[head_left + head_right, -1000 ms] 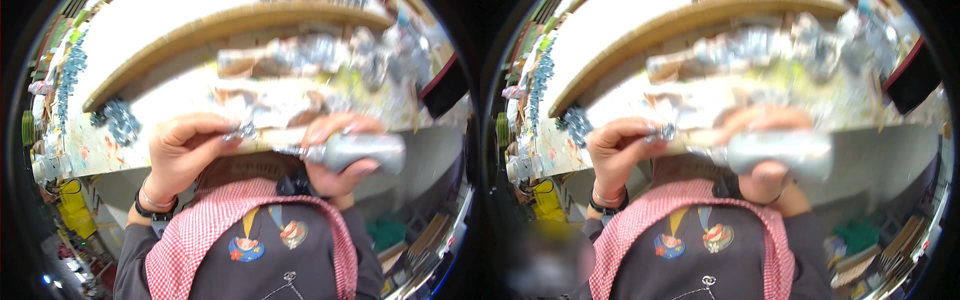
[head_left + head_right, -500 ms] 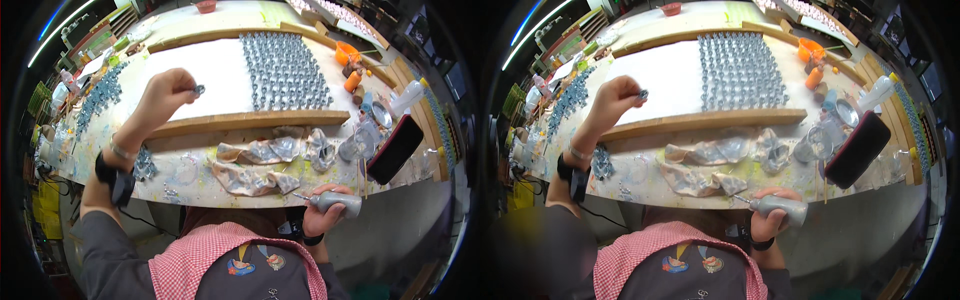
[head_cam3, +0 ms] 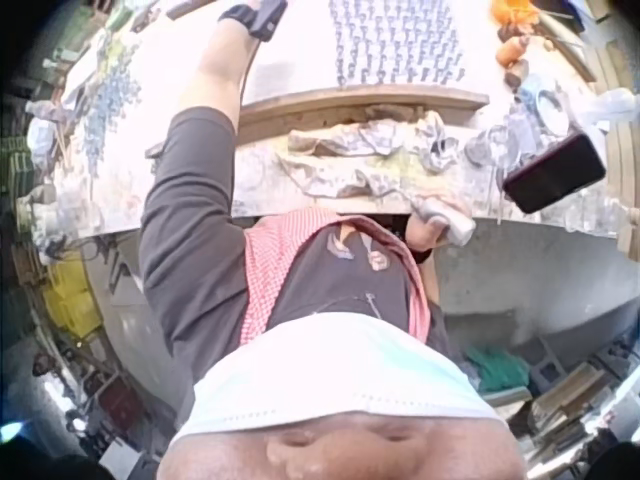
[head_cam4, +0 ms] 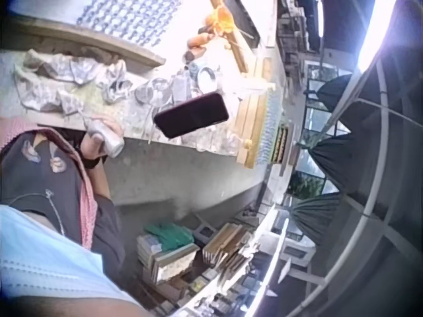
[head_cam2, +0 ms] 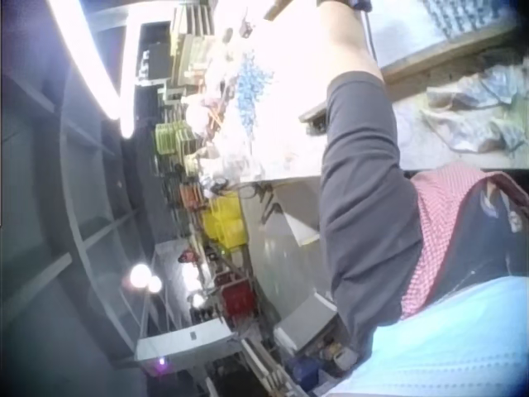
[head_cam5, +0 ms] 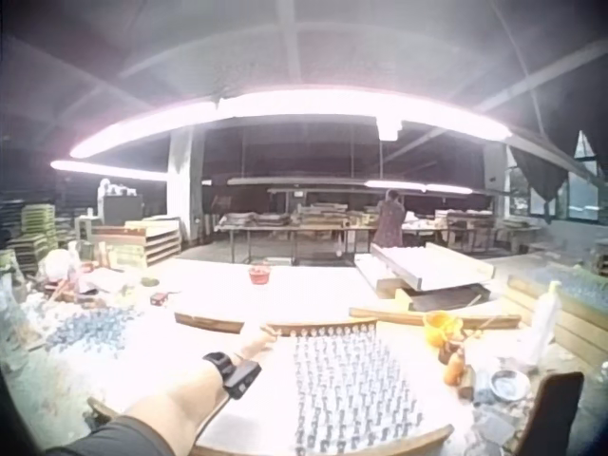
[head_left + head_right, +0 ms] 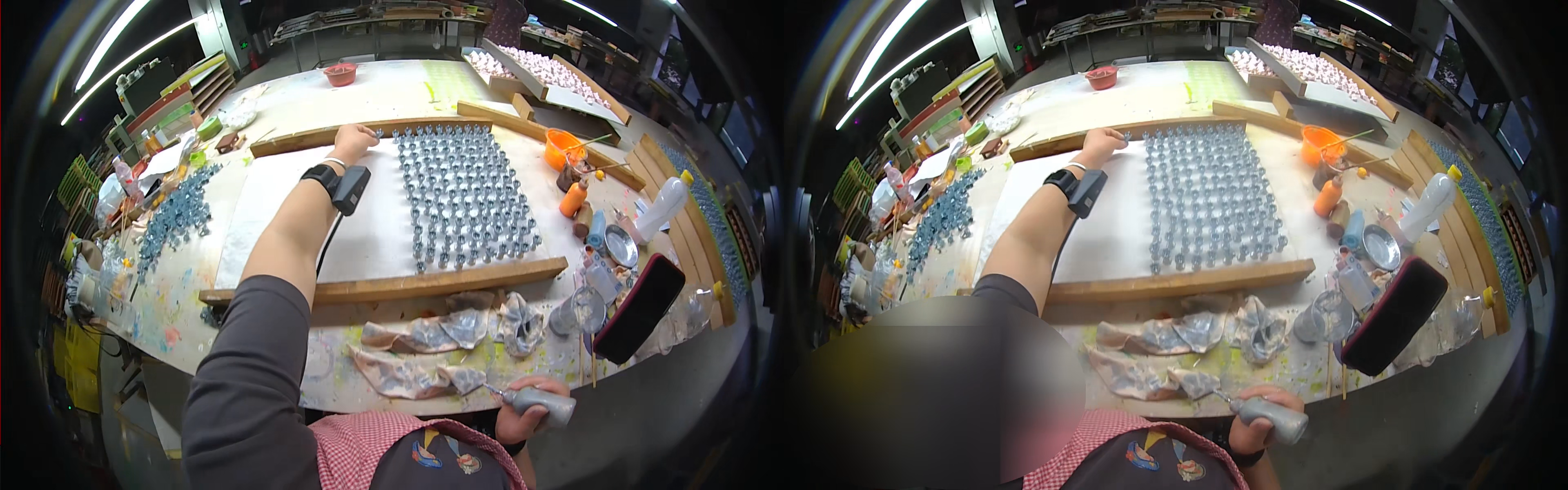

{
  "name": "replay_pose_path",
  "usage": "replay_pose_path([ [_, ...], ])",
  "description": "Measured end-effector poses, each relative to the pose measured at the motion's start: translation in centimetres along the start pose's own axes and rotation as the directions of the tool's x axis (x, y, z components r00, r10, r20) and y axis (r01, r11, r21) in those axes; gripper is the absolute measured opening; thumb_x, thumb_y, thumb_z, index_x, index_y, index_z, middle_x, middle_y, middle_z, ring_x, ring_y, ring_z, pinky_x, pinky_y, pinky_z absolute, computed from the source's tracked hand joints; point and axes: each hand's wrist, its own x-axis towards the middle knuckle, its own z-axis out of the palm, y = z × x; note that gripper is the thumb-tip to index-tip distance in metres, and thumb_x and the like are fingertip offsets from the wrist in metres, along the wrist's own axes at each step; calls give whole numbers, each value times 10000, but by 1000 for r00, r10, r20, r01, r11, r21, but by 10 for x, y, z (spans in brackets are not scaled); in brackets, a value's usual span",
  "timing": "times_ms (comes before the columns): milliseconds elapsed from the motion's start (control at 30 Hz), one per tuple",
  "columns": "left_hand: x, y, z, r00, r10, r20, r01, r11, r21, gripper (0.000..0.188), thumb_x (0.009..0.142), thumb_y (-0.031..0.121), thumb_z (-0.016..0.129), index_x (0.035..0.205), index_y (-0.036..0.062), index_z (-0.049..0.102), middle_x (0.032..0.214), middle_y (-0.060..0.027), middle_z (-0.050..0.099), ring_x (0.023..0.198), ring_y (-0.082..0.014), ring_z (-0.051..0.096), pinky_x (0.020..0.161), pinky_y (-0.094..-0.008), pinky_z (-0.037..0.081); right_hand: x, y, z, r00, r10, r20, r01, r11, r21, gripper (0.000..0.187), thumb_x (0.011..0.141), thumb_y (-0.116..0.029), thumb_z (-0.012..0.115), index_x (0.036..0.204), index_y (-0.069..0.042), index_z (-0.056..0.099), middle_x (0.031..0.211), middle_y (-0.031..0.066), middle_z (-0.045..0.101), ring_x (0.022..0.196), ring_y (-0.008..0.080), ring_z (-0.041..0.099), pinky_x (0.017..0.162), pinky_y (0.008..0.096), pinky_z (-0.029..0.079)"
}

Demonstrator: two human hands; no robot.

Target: Applying glue or adhesive to small plastic components and arranging them on an assembly board.

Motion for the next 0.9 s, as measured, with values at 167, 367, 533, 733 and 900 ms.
replay_pose_path([
  [167,16,-4,13,997,44,-63,-34,988,150,162,604,93,682,759,49,666,727,-93,642,692,-170,606,665,-263,461,-1,8,0,998,-43,-44,42,999,-11,517,801,-455,520,836,33,354,798,101,403,445,226,507,391,279,407],
  [367,19,-4,26,989,28,-143,8,968,250,161,615,158,679,774,129,684,788,-75,650,773,-220,612,735,-290,461,0,6,-1,999,-45,-9,45,999,-18,509,805,-436,532,837,40,356,776,101,407,463,232,524,387,282,418],
  [533,15,-1,25,985,-24,-172,77,948,309,163,624,202,684,785,180,691,850,-51,650,854,-230,596,774,-305,455,-2,11,-6,999,-29,43,28,999,21,498,807,-411,544,842,50,359,764,104,408,476,232,539,386,273,433],
  [733,12,8,34,990,26,-142,41,891,452,132,680,199,637,794,160,690,912,-81,633,950,-290,516,828,-328,416,-1,7,-8,998,-10,55,11,1000,-8,500,804,-413,550,831,50,364,757,100,405,465,225,534,384,274,432],
  [900,9,6,28,965,54,-259,108,813,573,157,742,182,555,813,127,684,926,-116,618,1007,-286,460,869,-367,323,-3,10,3,998,-53,31,54,998,-27,465,819,-400,526,864,30,354,695,109,422,478,199,508,391,219,381],
])
